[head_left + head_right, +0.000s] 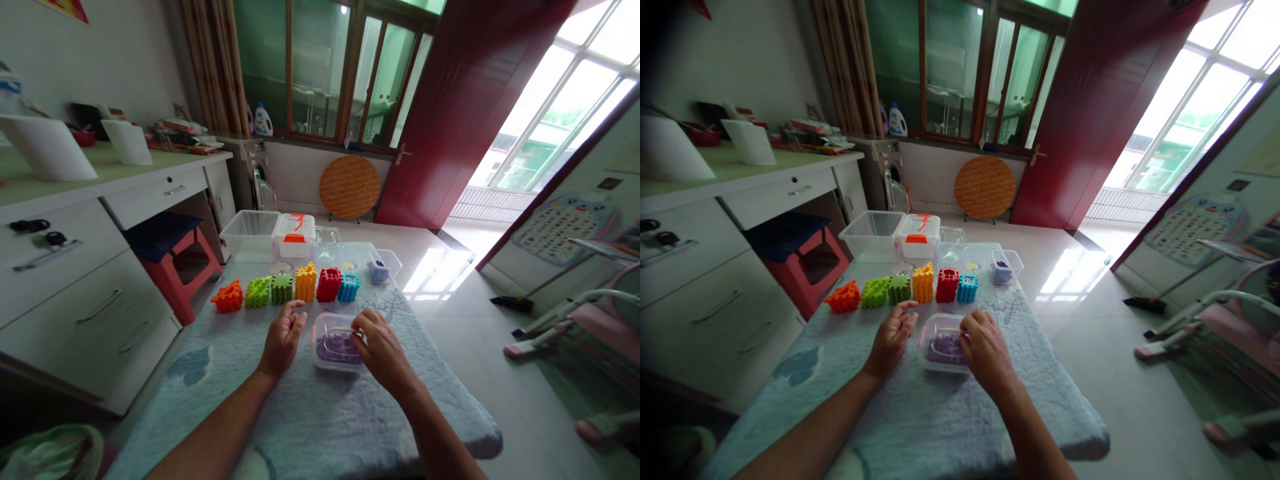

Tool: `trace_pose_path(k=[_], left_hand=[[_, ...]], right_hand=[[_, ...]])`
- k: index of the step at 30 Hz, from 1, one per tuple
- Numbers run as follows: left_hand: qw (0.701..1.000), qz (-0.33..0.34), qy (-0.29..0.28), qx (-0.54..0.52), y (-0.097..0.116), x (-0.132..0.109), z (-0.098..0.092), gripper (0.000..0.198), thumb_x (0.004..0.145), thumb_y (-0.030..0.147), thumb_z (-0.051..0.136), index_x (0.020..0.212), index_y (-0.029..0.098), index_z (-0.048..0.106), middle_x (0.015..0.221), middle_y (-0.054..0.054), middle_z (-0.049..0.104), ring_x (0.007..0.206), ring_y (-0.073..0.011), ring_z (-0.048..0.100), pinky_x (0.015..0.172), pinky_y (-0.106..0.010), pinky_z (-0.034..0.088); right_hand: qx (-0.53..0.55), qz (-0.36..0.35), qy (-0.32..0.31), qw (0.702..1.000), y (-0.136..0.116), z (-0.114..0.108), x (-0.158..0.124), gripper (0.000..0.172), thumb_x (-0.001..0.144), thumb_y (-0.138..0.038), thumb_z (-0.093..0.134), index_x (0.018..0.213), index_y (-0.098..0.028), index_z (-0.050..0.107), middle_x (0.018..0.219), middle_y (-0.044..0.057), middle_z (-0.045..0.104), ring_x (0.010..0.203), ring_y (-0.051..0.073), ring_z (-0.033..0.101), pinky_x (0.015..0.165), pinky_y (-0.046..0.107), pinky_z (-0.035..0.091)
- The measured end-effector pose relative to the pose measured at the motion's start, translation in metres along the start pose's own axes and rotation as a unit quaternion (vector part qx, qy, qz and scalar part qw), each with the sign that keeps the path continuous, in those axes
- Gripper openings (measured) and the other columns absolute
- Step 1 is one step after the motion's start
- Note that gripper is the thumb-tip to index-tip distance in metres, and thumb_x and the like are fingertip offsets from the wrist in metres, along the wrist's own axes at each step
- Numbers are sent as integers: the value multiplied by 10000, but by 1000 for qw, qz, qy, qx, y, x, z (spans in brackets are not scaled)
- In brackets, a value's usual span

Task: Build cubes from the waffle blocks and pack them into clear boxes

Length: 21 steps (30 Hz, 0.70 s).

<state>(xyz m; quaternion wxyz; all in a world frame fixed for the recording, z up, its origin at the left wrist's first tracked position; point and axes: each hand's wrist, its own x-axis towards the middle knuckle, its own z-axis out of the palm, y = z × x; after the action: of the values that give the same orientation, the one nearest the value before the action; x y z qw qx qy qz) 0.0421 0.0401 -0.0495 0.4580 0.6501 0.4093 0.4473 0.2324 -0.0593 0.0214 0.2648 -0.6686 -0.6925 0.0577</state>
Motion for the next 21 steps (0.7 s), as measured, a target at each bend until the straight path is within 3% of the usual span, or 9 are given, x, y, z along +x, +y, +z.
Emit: trace_pose_path(k=[6,11,15,21], left_hand=[[1000,6,-8,12,-1,1,1,288,865,407,504,1053,192,547,574,85,346,516,-111,373,549,-216,320],[1000,1,-17,20,-5,1,1,291,888,409,483,1070,187,531,576,88,332,510,-105,359,536,-212,311],[1000,-3,-8,10,-9,2,-1,285,866,405,510,1043,186,553,576,84,349,506,-102,361,517,-207,302],[1000,-13,-3,-1,-13,4,-1,282,825,398,540,995,177,582,583,77,371,519,-105,369,514,-206,316]], right_hand=[[70,-25,-31,997,3,-9,-4,127,872,-202,585,746,-197,600,822,1,587,814,148,539,757,266,421],[88,27,60,994,23,-21,-5,221,881,-275,555,679,-192,589,718,-8,557,702,135,538,681,248,408],[39,89,142,985,51,-35,-4,256,872,-346,537,677,-190,589,694,-1,550,631,137,513,635,257,387],[-87,175,174,965,101,-50,15,266,842,-367,520,673,-191,624,713,19,598,626,150,529,634,271,365]])
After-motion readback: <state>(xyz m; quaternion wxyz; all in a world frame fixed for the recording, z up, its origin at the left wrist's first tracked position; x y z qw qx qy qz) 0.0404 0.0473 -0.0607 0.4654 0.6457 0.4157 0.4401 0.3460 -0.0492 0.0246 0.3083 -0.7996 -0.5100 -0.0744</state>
